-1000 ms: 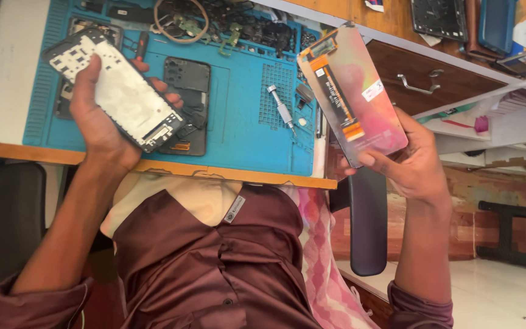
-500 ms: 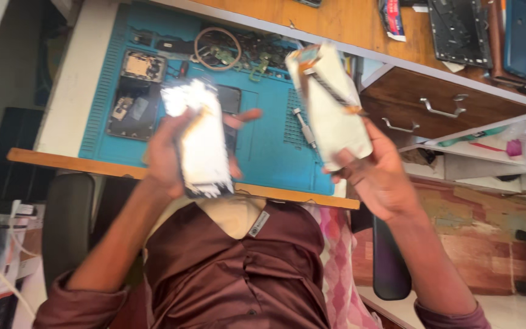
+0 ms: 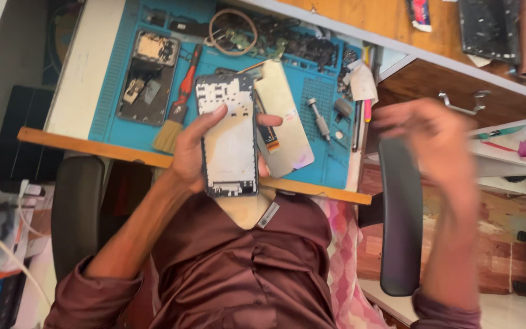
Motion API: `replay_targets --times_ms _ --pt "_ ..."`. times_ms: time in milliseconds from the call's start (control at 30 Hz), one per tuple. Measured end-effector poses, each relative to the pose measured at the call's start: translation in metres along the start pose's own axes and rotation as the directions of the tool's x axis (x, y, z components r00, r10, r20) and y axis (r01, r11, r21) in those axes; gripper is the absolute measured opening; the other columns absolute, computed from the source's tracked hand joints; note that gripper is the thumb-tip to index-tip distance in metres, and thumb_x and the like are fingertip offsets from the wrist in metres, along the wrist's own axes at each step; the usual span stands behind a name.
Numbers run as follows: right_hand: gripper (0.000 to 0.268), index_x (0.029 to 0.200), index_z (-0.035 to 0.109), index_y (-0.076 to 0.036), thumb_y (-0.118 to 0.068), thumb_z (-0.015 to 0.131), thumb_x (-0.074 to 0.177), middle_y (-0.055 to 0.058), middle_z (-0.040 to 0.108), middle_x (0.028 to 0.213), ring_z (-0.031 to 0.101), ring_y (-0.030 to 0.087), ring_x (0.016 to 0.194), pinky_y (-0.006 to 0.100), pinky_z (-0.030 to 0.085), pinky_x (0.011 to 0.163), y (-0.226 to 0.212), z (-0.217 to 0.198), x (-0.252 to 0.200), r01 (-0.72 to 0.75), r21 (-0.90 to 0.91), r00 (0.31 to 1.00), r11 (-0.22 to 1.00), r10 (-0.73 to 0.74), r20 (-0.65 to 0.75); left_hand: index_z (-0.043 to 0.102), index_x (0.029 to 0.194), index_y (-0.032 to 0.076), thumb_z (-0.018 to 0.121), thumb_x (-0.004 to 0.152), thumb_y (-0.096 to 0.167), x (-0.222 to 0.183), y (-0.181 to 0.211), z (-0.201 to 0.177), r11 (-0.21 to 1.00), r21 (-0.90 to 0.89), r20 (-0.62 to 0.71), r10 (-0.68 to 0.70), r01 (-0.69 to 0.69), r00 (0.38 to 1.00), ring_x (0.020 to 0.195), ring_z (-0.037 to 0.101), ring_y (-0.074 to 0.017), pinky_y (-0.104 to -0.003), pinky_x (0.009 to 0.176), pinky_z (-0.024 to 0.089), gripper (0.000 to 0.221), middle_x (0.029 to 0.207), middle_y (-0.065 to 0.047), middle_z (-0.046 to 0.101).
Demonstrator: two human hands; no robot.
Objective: The person disassembles a mobile phone by removing internal components and the screen from the frame. They later handle currency notes at the repair bench.
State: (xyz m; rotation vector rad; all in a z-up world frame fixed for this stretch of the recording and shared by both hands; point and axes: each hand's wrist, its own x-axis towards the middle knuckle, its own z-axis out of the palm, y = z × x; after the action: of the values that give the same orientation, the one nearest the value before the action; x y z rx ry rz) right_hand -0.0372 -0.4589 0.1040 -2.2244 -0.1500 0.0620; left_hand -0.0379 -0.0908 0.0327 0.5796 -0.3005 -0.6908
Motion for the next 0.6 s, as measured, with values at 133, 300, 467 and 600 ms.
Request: replay_targets --times_ms 133,300,467,600 --pt "0.044 0.124 0.076 -0.004 -0.043 0.066 0.107 0.030 0.074 0.096 0.071 0.042 0.086 0.051 0.055 0.079 0.098 -0.053 0.022 -0.407 -0.732 0.909 0.547 0.319 -0.268 0.045 0.149 -0.015 0.036 0.104 0.051 0.006 -0.005 -0.001 0.999 -0.047 -0.053 -0.002 -0.001 0.999 0.078 0.073 -0.0337 -0.040 0.069 0.061 0.080 0.103 -0.027 0.072" --pt "0.042 0.123 0.077 -0.003 -0.040 0.065 0.107 0.029 0.075 0.099 0.072 0.040 0.087 0.050 0.055 0.082 0.259 -0.036 0.046 -0.406 -0.729 0.886 0.551 0.432 -0.167 0.045 0.154 -0.015 0.036 0.107 0.054 0.006 -0.011 -0.005 1.000 -0.005 -0.062 -0.001 0.000 0.998 0.081 0.073 -0.0357 -0.039 0.073 0.059 0.084 0.095 -0.032 0.069" --pt "0.040 0.121 0.078 -0.002 -0.037 0.064 0.107 0.027 0.076 0.101 0.074 0.037 0.088 0.049 0.056 0.084 0.285 -0.021 0.043 -0.459 -0.631 0.857 0.625 0.499 -0.130 0.047 0.154 -0.012 0.035 0.106 0.057 0.005 -0.006 -0.006 1.000 -0.011 -0.107 0.001 -0.003 0.994 0.080 0.072 -0.0333 -0.039 0.073 0.059 0.085 0.090 -0.031 0.069" --pt "0.039 0.120 0.079 -0.002 -0.035 0.063 0.108 0.026 0.077 0.102 0.075 0.035 0.089 0.048 0.057 0.086 0.278 -0.016 0.023 -0.488 -0.574 0.838 0.657 0.537 -0.097 0.048 0.154 -0.011 0.035 0.106 0.057 0.006 -0.007 -0.005 1.000 -0.024 -0.126 -0.012 0.009 0.992 0.081 0.072 -0.0332 -0.039 0.077 0.059 0.084 0.090 -0.031 0.069"
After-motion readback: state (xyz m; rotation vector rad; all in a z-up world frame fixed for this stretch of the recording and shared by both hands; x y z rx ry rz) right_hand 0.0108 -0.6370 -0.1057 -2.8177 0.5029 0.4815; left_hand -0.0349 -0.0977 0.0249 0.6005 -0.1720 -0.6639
